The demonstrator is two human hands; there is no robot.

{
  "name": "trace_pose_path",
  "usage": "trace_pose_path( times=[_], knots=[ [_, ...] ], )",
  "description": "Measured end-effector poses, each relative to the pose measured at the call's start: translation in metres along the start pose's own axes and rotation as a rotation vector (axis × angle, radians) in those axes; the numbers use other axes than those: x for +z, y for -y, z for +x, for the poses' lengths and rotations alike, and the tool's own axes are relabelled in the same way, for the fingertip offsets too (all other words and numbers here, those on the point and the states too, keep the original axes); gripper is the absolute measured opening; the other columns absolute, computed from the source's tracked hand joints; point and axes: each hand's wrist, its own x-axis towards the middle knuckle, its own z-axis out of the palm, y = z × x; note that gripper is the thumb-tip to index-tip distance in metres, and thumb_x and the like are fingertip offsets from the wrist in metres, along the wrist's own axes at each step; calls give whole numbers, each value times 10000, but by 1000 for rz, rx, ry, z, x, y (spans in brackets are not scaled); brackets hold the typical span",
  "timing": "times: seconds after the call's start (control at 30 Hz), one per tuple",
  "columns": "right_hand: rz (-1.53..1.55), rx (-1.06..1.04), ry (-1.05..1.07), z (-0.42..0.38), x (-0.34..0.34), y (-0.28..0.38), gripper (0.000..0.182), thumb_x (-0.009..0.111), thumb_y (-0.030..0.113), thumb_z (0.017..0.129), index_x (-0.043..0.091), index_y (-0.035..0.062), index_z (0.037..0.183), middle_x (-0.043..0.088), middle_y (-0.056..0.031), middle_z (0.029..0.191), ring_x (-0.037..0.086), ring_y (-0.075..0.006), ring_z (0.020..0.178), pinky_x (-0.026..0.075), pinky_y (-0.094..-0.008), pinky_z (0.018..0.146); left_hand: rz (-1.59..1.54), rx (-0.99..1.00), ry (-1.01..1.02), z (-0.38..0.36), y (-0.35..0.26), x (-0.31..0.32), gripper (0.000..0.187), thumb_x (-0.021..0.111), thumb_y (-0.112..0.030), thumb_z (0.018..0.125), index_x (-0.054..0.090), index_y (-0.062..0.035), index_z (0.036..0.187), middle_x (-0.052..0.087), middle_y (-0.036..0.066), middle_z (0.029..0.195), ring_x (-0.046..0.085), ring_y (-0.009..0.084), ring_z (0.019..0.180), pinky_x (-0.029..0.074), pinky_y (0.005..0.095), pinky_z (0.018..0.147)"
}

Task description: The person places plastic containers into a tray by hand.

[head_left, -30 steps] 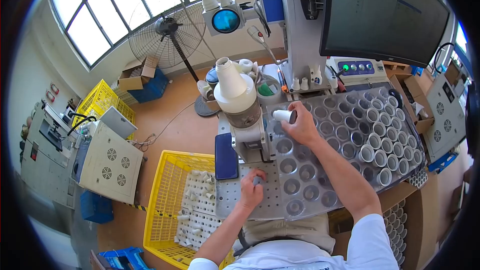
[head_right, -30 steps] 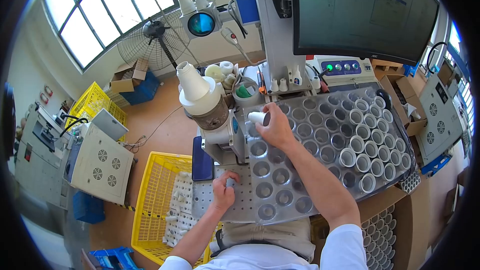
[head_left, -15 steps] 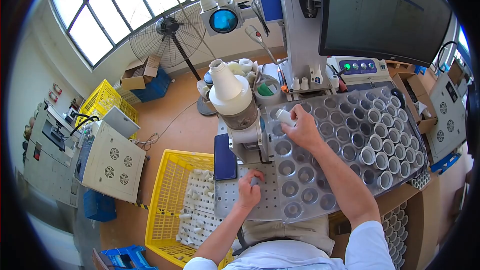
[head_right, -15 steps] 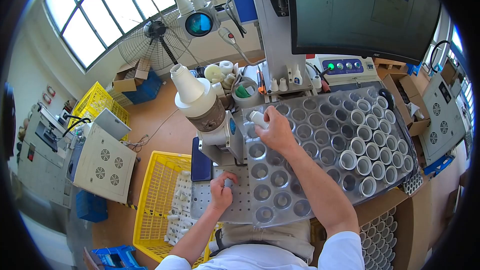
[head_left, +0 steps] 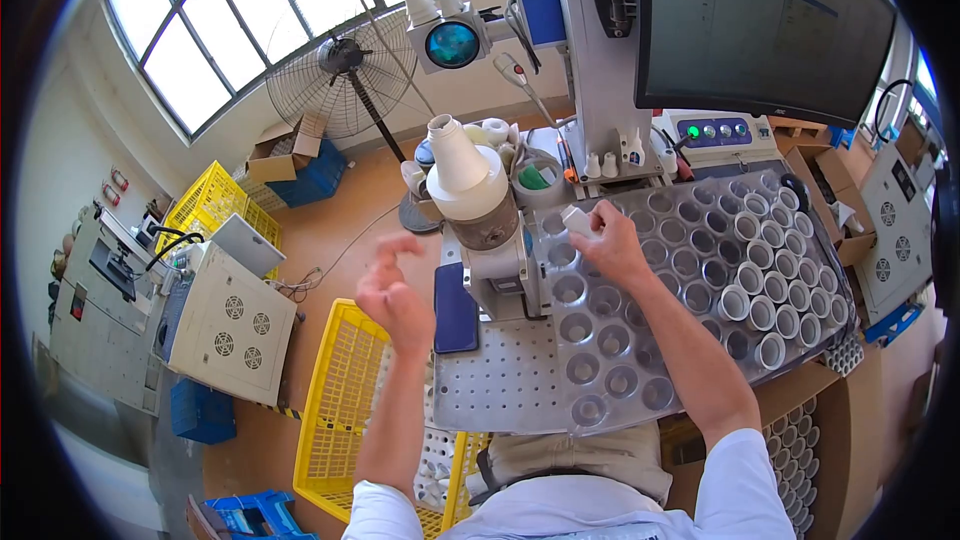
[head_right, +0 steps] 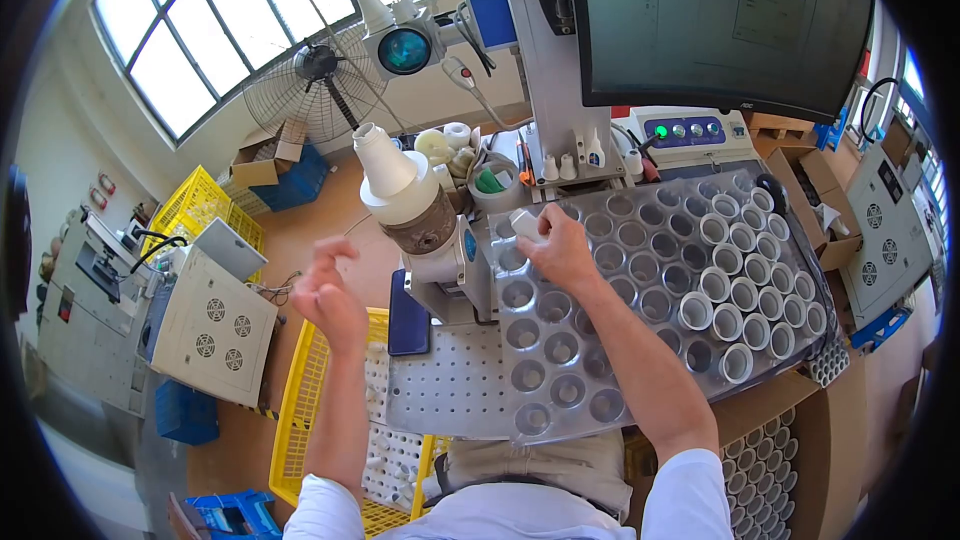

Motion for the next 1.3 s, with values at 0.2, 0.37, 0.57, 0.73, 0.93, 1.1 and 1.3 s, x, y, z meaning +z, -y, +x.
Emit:
trace_pose_path(
  times=[0.2,0.37,0.57,0.73,0.93,1.1,1.3],
  knots=[
    [426,-40,-115,24,-27,87,372,793,170,798,437,90,727,440,39,720,409,-71,667,385,-263,604,8,-234,-19,115,-20,60,348,388,-80,788,702,50,862,658,107,879,559,214,960,377,321,977],
    [732,-324,-112,38,-12,174,377,817,156,791,450,75,755,546,1,774,462,-76,700,426,-273,615,576,14,314,125,-20,54,318,370,-128,776,658,-1,734,625,52,799,468,176,806,391,264,897],
    [306,-379,-73,32,33,187,372,813,217,789,498,18,784,580,-98,721,523,-196,647,468,-328,630,162,-187,49,83,-16,-55,249,370,-129,744,539,-40,584,580,42,676,509,158,715,451,248,745],
    [317,-587,-253,10,28,153,232,757,132,776,575,9,852,652,-169,905,631,-336,922,482,-413,840,656,-250,-23,4,77,-181,127,534,61,679,636,4,629,591,51,693,539,144,647,484,301,599],
    [-308,-307,225,-58,-107,65,261,718,133,798,621,18,1011,641,-162,1047,597,-354,1048,465,-427,937,791,-407,-177,-96,164,-340,208,473,-81,744,639,20,669,583,99,613,584,239,597,487,335,600],
    [-974,-31,491,-115,-195,18,454,706,69,734,618,66,1180,586,-89,1193,512,-307,1195,417,-436,1006,648,-524,-328,-112,151,-345,292,436,-101,756,651,95,779,662,162,804,632,282,788,506,368,790],
    [-1181,-78,544,-121,-197,9,342,653,38,753,627,52,1094,592,-158,1107,557,-344,1124,444,-464,982,490,-362,-141,-70,88,-178,291,389,-131,725,605,63,751,636,130,815,601,246,795,483,363,847]
  ],
)
